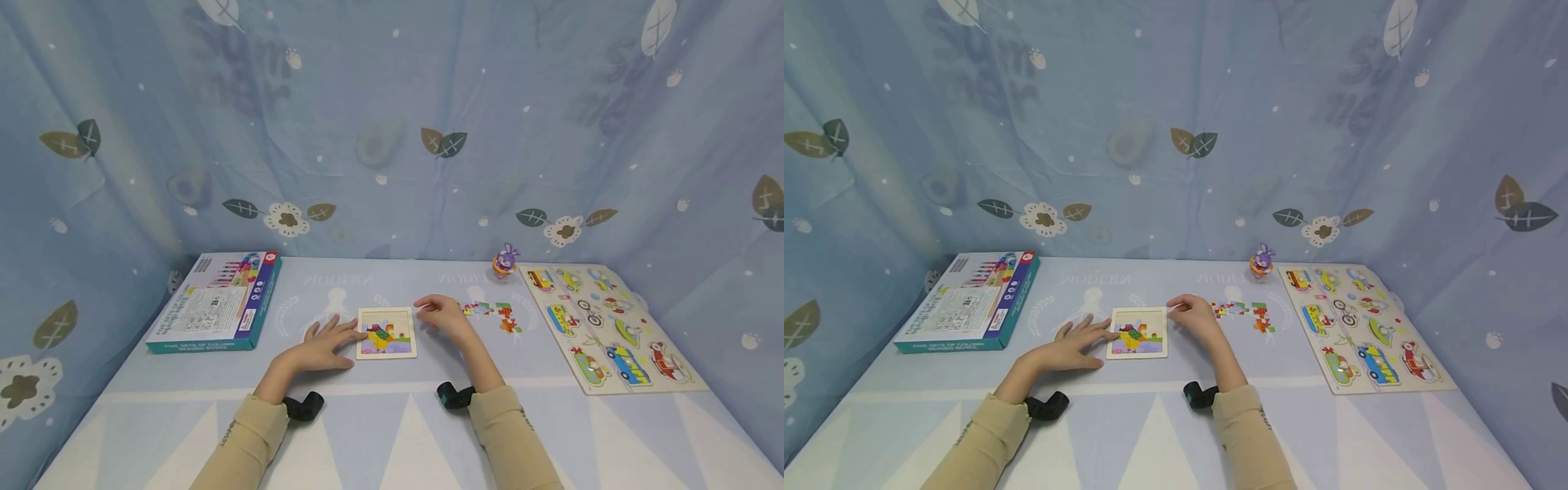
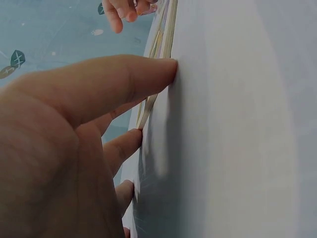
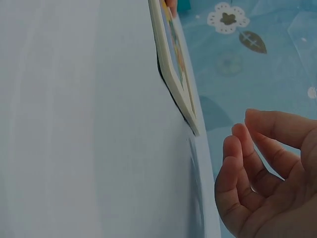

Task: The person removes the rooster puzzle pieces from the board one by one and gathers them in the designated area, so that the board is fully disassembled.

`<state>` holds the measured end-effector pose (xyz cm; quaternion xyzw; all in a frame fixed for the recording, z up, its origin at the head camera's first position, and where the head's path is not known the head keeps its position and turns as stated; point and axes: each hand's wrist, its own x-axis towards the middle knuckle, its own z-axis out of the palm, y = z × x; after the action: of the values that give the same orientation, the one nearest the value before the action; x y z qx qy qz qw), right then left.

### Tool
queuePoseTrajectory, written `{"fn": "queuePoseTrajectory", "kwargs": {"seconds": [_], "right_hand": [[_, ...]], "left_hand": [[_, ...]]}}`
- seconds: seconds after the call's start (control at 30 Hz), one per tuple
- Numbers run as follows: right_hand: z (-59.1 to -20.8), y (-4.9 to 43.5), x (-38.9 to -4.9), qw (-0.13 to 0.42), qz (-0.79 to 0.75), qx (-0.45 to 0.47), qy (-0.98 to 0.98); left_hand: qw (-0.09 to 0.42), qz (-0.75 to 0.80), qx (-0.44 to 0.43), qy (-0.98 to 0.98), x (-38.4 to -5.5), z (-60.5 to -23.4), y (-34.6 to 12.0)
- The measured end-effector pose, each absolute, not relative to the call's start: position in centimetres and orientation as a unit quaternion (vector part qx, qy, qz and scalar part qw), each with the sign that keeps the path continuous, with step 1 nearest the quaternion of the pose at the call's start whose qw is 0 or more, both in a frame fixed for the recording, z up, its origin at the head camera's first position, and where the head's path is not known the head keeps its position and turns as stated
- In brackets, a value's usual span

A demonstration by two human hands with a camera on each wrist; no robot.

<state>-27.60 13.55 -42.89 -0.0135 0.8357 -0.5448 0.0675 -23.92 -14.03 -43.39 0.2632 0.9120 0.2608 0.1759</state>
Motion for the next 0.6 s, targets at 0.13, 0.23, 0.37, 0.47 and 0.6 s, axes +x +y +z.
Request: {"fn": "queuePoseTrajectory", "kwargs": {"seconds": [0.13,0.23,0.37,0.47,0.6], "right_hand": [[-42.9,12.6,-27.5,0.074,-0.537,-0.019,0.840],[-43.2,12.0,-27.4,0.075,-0.523,-0.034,0.848],[-43.4,11.2,-27.3,0.073,-0.494,-0.059,0.864],[-43.5,10.6,-27.3,0.086,-0.458,-0.081,0.881],[-43.7,9.9,-27.4,0.107,-0.398,-0.110,0.904]], "left_hand": [[0.173,0.260,0.264,0.913,-23.9,-43.4,-14.1],[0.174,0.258,0.263,0.913,-24.0,-43.5,-14.1],[0.173,0.255,0.265,0.914,-24.1,-43.6,-14.1],[0.172,0.255,0.265,0.914,-24.1,-43.7,-14.1],[0.171,0.254,0.265,0.914,-24.1,-43.8,-14.1]]}}
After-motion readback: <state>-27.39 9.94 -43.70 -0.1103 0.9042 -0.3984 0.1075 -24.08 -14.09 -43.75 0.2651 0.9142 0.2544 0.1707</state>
